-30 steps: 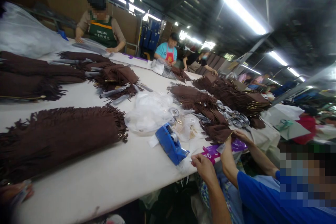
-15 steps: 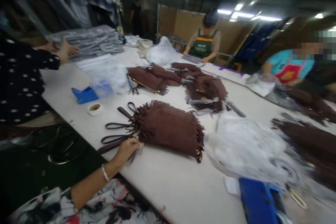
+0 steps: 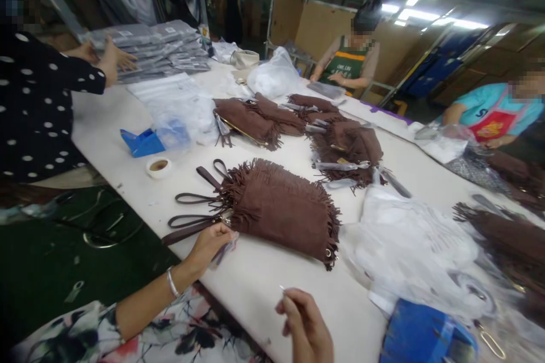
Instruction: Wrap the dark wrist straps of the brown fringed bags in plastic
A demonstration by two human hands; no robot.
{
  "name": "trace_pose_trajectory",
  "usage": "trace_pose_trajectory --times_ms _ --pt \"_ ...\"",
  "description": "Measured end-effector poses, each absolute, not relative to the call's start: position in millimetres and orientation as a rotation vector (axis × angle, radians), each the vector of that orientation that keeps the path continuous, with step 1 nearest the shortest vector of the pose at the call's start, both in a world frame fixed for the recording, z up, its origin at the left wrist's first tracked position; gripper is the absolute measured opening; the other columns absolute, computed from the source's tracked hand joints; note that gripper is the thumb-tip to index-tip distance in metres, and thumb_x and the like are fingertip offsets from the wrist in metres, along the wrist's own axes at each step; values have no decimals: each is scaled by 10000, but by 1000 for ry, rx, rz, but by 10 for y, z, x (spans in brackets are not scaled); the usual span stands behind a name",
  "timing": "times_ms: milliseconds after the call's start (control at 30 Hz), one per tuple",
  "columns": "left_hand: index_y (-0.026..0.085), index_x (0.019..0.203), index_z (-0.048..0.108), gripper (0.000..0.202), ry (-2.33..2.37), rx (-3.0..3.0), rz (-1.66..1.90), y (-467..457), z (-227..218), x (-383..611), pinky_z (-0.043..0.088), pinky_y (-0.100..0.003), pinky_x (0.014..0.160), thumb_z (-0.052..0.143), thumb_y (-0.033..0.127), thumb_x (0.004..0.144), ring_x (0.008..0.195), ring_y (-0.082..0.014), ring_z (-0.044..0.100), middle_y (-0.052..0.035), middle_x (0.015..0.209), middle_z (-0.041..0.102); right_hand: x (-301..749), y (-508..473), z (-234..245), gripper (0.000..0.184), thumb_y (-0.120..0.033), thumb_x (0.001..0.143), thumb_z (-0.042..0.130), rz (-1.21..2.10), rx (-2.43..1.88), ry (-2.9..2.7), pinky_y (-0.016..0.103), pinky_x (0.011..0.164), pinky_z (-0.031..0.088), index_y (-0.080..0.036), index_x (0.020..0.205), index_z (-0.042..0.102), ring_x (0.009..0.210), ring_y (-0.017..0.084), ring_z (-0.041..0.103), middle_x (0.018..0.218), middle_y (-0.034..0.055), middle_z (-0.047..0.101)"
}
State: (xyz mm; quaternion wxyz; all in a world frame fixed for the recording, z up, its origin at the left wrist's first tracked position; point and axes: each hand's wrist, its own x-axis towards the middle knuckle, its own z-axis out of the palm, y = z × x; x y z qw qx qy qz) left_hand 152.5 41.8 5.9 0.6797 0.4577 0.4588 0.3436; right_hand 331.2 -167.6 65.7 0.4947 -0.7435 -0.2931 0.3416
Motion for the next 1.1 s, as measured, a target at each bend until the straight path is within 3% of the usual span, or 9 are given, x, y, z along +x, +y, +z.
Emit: trace_pose_trajectory --times_ms 200,400,600,700,833,1100 --pt "164 701 632 185 1045 1059 817 404 -23 1513 451 -238 602 724 324 706 607 -148 594 -26 654 655 2843 -307 406 253 -399 860 515 1050 -1576 -1128 217 523 428 -191 867 658 638 143 561 697 3 619" --pt "167 740 634 143 996 1038 798 413 -60 1474 467 -248 643 696 292 711 664 -166 609 -33 691 659 2876 -139 328 214 -276 874 469 942 -1636 -1342 201 608 434 -198 867 668 638 127 566 699 -10 622" --pt "164 783 649 115 972 1009 758 435 -104 1434 447 -239 640 675 243 705 677 -158 589 -32 729 659 2799 -136 342 289 -158 858 398 713 -1826 -1534 201 624 413 -230 953 661 685 133 620 816 4 681" --pt "166 776 645 123 969 1005 755 442 -125 1433 437 -232 635 692 253 701 665 -150 579 -23 726 652 2761 -126 366 265 -164 880 409 585 -1963 -1610 213 631 392 -249 981 638 755 155 656 870 3 702" --pt "170 773 644 100 950 1046 782 430 -129 1441 433 -225 645 685 250 731 676 -144 578 -17 729 652 2739 -105 407 180 -203 901 441 481 -2080 -1651 228 580 350 -237 954 609 705 172 661 829 13 708" --pt "170 842 644 145 934 1075 766 397 -133 1407 442 -226 666 711 230 728 708 -146 587 -16 763 658 2774 -72 403 120 -209 866 478 647 -2085 -1495 230 571 333 -245 850 591 631 162 639 690 -23 669"
